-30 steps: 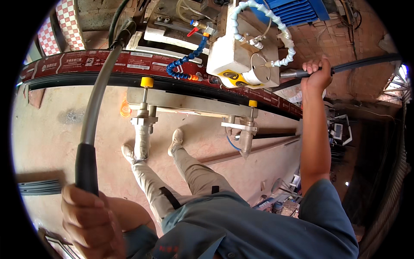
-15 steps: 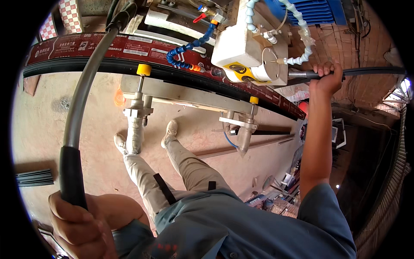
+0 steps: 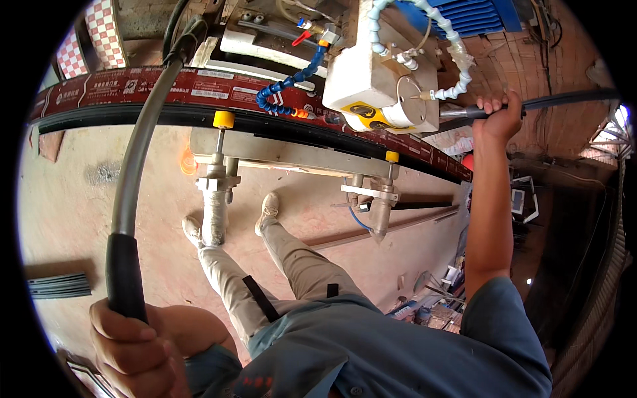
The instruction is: The person operates a metal cutting machine to cut a long metal profile. They position the profile, lower the cutting head, and guide the machine along the length of the material. The person then removes the cut piece and prepares the next profile for cutting.
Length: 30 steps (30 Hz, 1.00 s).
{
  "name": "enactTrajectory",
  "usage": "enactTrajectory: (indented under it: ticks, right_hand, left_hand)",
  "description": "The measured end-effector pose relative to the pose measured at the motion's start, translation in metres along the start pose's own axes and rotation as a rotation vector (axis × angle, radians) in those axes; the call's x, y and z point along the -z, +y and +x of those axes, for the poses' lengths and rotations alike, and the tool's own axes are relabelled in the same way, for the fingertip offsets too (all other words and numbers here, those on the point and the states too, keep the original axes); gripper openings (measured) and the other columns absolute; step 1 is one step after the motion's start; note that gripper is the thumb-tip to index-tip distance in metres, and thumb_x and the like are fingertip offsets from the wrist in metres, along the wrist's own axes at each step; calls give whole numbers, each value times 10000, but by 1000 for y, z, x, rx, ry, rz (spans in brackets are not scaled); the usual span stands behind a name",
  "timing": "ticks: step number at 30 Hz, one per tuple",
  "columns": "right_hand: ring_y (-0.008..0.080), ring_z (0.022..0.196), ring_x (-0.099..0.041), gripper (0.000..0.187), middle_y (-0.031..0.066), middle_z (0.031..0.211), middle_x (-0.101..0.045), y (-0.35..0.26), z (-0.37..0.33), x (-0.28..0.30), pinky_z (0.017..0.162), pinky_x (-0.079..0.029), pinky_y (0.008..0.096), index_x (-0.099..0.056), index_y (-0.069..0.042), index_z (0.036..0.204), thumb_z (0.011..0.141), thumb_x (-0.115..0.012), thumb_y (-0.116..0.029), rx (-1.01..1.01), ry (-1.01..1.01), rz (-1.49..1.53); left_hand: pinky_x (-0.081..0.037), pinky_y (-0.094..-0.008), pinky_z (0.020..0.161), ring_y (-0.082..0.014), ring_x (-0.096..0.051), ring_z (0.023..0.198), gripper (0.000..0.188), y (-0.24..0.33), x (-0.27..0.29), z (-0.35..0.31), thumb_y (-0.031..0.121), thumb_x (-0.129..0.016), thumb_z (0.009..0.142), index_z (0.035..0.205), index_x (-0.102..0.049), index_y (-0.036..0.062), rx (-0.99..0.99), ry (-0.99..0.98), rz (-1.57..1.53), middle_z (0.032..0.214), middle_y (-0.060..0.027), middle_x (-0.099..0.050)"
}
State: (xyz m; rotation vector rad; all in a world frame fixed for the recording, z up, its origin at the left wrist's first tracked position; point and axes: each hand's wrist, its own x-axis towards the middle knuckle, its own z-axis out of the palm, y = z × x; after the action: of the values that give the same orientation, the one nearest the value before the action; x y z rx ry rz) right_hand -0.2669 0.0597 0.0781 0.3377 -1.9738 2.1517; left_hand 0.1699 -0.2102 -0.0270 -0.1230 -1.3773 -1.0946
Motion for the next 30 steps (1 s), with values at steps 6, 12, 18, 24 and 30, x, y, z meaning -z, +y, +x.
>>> enactTrajectory:
  ticks: [6,12,18,24,30]
  right_hand:
    - [149,462,-364,265,13,545,-370,2,1,0,528,-353,339,-410,-117,727,887,-616,-161,5,13,3]
    - [153,473,-348,268,18,563,-368,11,2,9,543,-359,358,-390,-125,723,902,-587,-156,23,-87,7]
    - [160,497,-368,245,21,573,-375,11,1,15,560,-371,367,-394,-124,753,910,-581,-146,8,-92,-33]
    - [163,508,-378,257,26,590,-381,6,-2,16,582,-379,359,-395,-120,745,915,-586,-148,-46,-127,-1]
    - [166,513,-379,271,25,593,-378,2,-7,12,586,-381,352,-393,-124,743,904,-609,-153,-73,-104,18]
  left_hand:
    - [-319,-334,645,-74,-363,482,274,-1,-1,-3,321,-554,724,569,-340,248,-8,37,-24,508,96,-331]
    - [-324,-349,646,-80,-360,476,300,1,14,-40,341,-524,767,567,-332,229,36,47,56,497,93,-348]
    - [-322,-362,654,-85,-366,481,307,-2,18,-50,359,-516,785,568,-338,236,24,64,54,517,92,-371]
    - [-307,-358,632,-90,-363,480,297,-4,14,-47,359,-526,793,580,-356,242,27,95,35,513,92,-367]
    - [-313,-354,617,-88,-372,476,330,-5,13,-46,389,-542,841,596,-377,241,1,83,55,507,92,-362]
